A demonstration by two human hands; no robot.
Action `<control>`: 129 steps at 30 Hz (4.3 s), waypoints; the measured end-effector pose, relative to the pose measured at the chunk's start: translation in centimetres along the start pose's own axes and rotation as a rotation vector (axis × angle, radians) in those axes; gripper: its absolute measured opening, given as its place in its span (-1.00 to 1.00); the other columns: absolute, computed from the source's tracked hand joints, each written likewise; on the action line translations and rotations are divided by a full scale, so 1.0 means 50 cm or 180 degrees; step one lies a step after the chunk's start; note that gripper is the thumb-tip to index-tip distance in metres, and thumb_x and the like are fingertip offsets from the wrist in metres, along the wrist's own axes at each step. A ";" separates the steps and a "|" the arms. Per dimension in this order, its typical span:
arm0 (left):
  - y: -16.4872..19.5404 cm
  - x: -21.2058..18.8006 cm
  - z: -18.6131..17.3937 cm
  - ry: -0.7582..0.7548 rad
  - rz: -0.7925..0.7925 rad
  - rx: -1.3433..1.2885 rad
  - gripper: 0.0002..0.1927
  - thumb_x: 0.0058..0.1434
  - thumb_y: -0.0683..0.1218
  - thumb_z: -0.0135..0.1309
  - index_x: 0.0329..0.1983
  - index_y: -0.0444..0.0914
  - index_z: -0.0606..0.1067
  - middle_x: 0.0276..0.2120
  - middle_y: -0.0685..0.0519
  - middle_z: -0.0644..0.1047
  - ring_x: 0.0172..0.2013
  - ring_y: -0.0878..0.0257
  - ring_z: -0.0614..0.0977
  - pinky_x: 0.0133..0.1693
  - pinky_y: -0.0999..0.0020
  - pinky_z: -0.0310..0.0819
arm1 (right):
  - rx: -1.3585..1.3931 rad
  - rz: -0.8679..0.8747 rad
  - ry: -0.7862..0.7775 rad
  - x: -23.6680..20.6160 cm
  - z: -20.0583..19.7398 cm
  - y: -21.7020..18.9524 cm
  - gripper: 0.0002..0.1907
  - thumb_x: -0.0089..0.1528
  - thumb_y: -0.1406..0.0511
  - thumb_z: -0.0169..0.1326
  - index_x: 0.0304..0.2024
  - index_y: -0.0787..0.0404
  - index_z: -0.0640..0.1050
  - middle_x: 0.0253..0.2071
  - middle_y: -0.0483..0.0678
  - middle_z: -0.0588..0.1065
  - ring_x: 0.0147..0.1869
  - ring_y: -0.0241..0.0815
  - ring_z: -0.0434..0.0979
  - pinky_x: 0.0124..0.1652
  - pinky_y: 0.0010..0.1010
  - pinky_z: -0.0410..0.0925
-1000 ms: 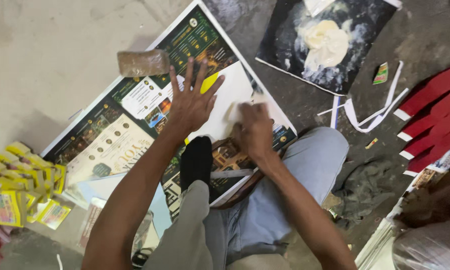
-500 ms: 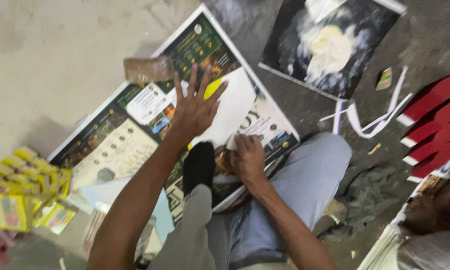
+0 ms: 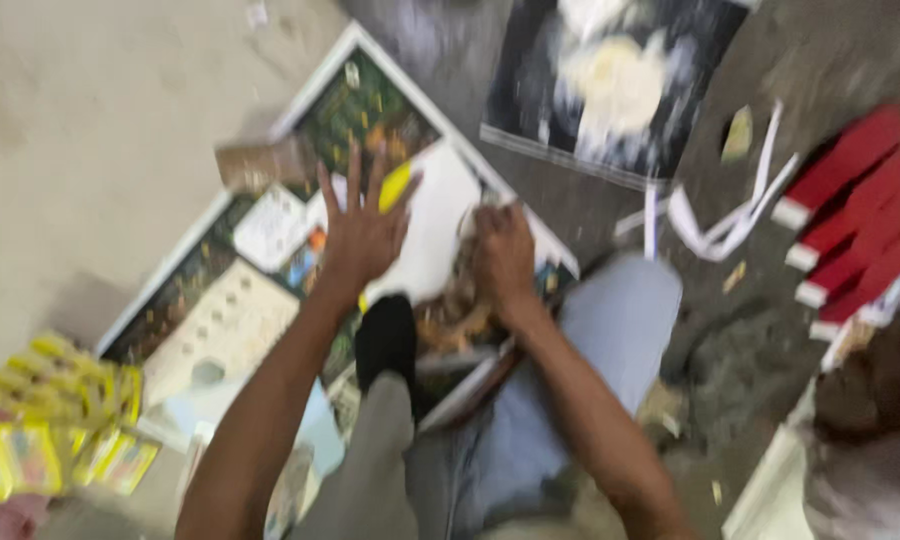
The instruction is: The person sits on the floor and assembles small yellow paper packs by folding and pressing them. They apply a white substance to the edges using a small tool and stack the finished packs.
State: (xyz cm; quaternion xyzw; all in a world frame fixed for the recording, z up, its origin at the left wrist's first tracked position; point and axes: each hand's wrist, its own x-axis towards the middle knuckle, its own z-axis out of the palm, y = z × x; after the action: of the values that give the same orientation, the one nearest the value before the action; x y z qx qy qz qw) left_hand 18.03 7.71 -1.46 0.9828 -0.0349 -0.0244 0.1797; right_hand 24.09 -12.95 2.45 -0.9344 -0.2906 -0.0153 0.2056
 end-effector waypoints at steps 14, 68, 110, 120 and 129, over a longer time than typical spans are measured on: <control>0.005 0.005 -0.005 -0.0103 -0.0064 0.0037 -0.42 0.47 0.11 -0.10 0.57 0.10 0.24 0.57 -0.18 -0.04 0.54 -0.25 -0.15 0.34 -0.58 -0.43 | 0.0544 0.0093 -0.0491 -0.038 -0.050 0.001 -0.49 -0.06 0.47 0.24 -0.02 0.43 0.57 0.04 0.18 0.56 0.04 0.17 0.44 -0.01 -0.16 0.39; 0.004 0.003 0.002 0.0022 -0.0072 -0.0020 -0.43 0.43 0.12 -0.10 0.52 0.12 0.26 0.57 -0.16 -0.01 0.53 -0.26 -0.13 0.33 -0.60 -0.39 | 0.0385 0.0265 -0.0362 -0.028 -0.001 -0.044 -0.59 -0.05 0.46 0.14 -0.11 0.39 0.58 -0.15 0.18 0.57 -0.04 0.23 0.47 -0.04 -0.07 0.37; -0.014 -0.010 -0.008 0.0041 -0.0050 -0.0267 -0.39 0.53 0.09 -0.22 0.59 -0.20 0.17 0.57 -0.11 0.04 0.55 -0.15 -0.09 0.42 -0.38 -0.45 | 0.6066 0.2271 -0.0363 0.027 -0.153 0.334 -0.60 0.25 0.25 -0.03 0.03 0.40 0.53 -0.13 0.12 0.58 -0.14 -0.03 0.61 -0.13 -0.29 0.47; -0.060 -0.086 -0.057 -0.0180 -0.0042 -0.1601 -0.30 0.27 0.06 0.15 0.44 -0.22 0.28 0.51 0.05 0.19 0.53 -0.01 -0.01 0.49 -0.09 -0.29 | 0.3023 0.1564 0.0077 0.051 -0.124 0.194 -0.61 0.24 0.38 0.30 0.10 0.33 0.55 -0.02 0.05 0.57 -0.01 -0.17 0.59 0.02 -0.39 0.47; -0.061 -0.082 -0.070 -0.0256 -0.0010 -0.1625 -0.28 0.16 0.02 0.25 0.39 -0.24 0.34 0.47 0.06 0.23 0.52 -0.08 -0.02 0.47 -0.17 -0.29 | 0.0409 0.1010 0.0107 0.007 -0.137 0.356 -0.64 0.19 0.35 0.38 0.02 0.28 0.63 -0.13 0.11 0.60 -0.12 -0.09 0.61 -0.10 -0.31 0.45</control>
State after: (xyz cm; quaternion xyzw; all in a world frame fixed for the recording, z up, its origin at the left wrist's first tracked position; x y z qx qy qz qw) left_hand 14.31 12.10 0.88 0.9039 -0.0332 -0.0718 0.4204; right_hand 34.79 -28.74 2.07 -0.9531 -0.1364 0.0204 0.2695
